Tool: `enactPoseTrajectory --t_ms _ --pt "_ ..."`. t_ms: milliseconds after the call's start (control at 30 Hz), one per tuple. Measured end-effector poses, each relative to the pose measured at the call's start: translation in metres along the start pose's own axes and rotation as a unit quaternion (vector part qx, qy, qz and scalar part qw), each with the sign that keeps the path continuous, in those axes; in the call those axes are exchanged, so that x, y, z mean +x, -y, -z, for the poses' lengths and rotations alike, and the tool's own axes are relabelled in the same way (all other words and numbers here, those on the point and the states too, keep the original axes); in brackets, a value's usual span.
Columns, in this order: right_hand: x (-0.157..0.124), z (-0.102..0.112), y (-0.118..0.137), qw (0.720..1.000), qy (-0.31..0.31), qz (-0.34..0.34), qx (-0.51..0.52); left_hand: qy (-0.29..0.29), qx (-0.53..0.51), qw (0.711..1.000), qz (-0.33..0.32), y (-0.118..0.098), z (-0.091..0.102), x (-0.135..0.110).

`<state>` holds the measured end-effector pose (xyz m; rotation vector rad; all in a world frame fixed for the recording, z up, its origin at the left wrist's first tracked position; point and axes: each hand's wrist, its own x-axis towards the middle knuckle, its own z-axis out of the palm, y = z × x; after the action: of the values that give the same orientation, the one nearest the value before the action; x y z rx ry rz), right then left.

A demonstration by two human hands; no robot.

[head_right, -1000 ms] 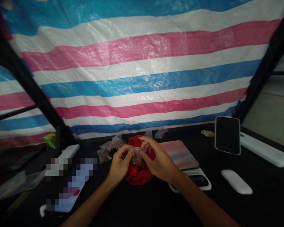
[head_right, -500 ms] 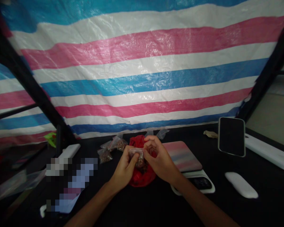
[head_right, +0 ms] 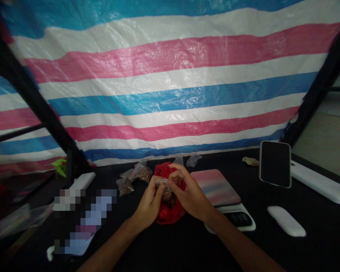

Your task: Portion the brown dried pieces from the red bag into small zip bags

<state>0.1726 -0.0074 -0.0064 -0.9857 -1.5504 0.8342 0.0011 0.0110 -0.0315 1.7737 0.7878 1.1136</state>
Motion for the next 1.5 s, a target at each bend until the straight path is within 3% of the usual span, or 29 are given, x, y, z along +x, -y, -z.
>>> enactPoseTrajectory --t_ms 167,300,433,567,700,767,833,933,1000,1100,1267,1367,1500 --pt "0.0 -0.001 0.004 0.999 -0.027 0.025 -0.017 -0.028 0.009 0.999 -0.02 -0.004 0.002 0.002" --pt "-0.001 0.001 0.002 1.0 0.002 0.02 -0.012 -0.053 0.023 0.996 -0.069 -0.009 0.002 0.005" --pt "-0.004 0.0 0.003 0.999 0.013 0.028 -0.042 -0.041 0.044 0.992 -0.114 -0.012 0.002 0.006" --pt "-0.004 -0.001 0.005 0.997 0.034 0.024 -0.061 -0.053 0.053 0.991 -0.111 -0.011 0.003 0.005" --pt "-0.004 -0.001 0.006 0.994 0.0 0.05 -0.099 -0.071 0.059 0.988 -0.122 -0.01 0.002 0.005" --pt "-0.004 0.0 0.003 0.99 -0.024 0.067 -0.119 -0.137 0.062 0.981 -0.126 -0.01 0.007 0.007" --pt "-0.004 0.001 -0.001 0.986 -0.043 0.077 -0.14 -0.257 0.065 0.958 -0.108 -0.007 0.018 0.012" --pt "-0.002 0.005 -0.005 0.98 -0.065 0.089 -0.164 -0.407 0.069 0.911 -0.014 0.004 0.045 0.023" --pt "0.0 0.008 -0.005 0.974 -0.085 0.104 -0.185 -0.448 0.119 0.884 0.061 0.015 0.063 0.029" --pt "0.006 0.019 0.001 0.952 -0.12 0.142 -0.244 -0.426 0.256 0.86 0.116 0.027 0.075 0.032" --pt "0.015 0.053 0.009 0.9 -0.184 0.189 -0.347 -0.442 0.414 0.793 0.067 0.021 0.065 0.026" --pt "0.019 0.074 0.003 0.877 -0.204 0.157 -0.405 -0.406 0.397 0.823 -0.023 0.012 0.057 0.023" --pt "0.032 0.092 -0.012 0.846 -0.099 0.037 -0.523 -0.264 0.3 0.906 -0.142 0.008 0.047 0.02"
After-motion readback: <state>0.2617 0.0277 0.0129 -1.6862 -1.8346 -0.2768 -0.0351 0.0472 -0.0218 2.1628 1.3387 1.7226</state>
